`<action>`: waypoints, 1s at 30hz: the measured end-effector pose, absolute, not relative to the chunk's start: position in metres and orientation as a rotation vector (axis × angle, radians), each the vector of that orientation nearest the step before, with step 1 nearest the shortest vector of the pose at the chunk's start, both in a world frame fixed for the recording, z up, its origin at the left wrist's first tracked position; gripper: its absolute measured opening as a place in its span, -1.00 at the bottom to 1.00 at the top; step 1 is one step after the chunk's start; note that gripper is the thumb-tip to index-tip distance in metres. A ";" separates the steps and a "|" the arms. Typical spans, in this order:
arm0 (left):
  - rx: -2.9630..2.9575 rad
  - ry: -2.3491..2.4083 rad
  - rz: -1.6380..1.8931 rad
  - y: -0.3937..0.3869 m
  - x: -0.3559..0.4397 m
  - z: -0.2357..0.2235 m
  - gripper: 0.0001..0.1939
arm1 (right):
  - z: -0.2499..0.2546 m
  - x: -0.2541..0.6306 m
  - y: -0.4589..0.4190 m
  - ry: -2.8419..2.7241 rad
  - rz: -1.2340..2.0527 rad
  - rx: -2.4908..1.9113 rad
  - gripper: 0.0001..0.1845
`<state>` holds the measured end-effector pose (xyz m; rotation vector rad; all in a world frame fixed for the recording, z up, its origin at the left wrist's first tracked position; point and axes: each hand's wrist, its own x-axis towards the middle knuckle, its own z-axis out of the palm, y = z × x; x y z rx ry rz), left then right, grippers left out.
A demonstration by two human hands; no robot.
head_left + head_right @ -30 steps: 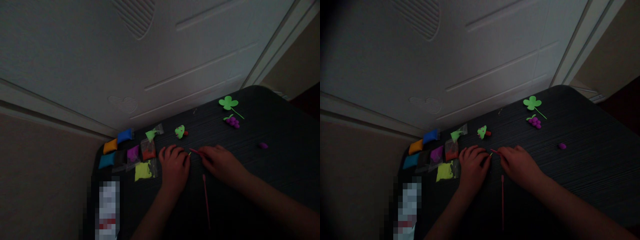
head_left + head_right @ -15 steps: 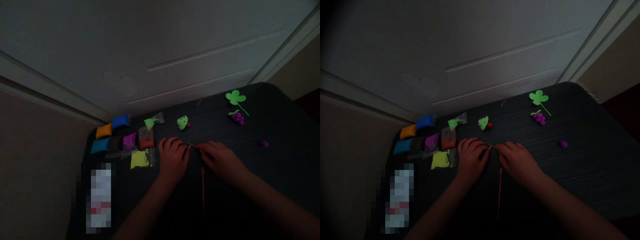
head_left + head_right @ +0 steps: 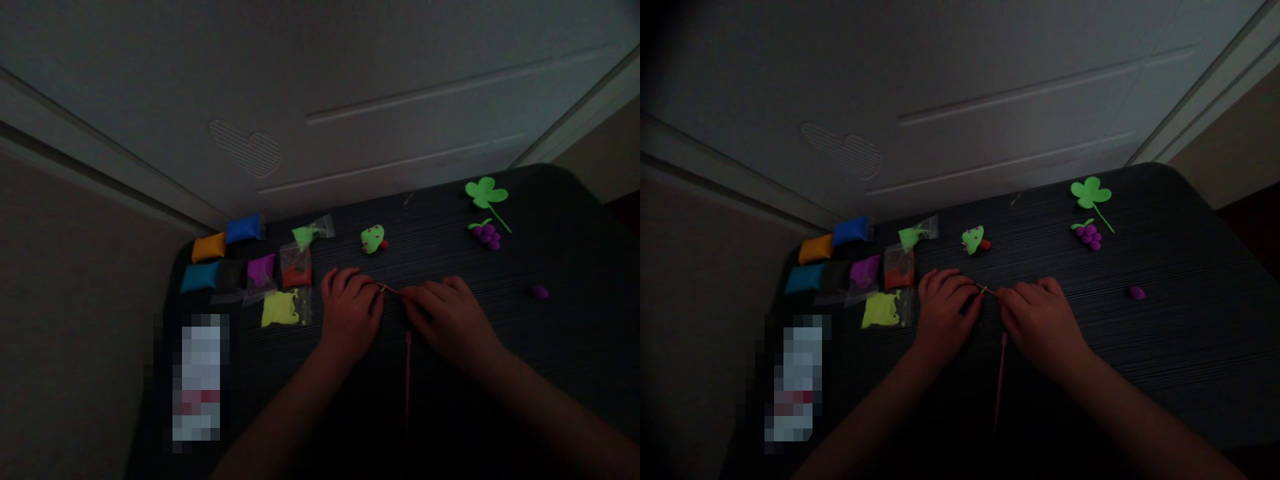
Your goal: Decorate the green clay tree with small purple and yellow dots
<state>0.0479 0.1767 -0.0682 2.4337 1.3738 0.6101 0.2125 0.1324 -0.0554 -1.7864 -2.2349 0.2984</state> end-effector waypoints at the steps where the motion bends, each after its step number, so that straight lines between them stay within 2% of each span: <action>1: 2.436 1.374 0.608 0.177 0.048 -0.068 -0.87 | -0.055 0.212 0.132 -2.241 0.292 -1.777 -0.81; 14: 2.459 1.374 0.621 0.177 0.048 -0.070 -0.89 | -0.059 0.213 0.132 -2.251 0.236 -1.758 -0.83; 30: 2.463 1.379 0.662 0.177 0.047 -0.070 -0.86 | -0.059 0.212 0.131 -2.299 0.338 -1.779 -0.83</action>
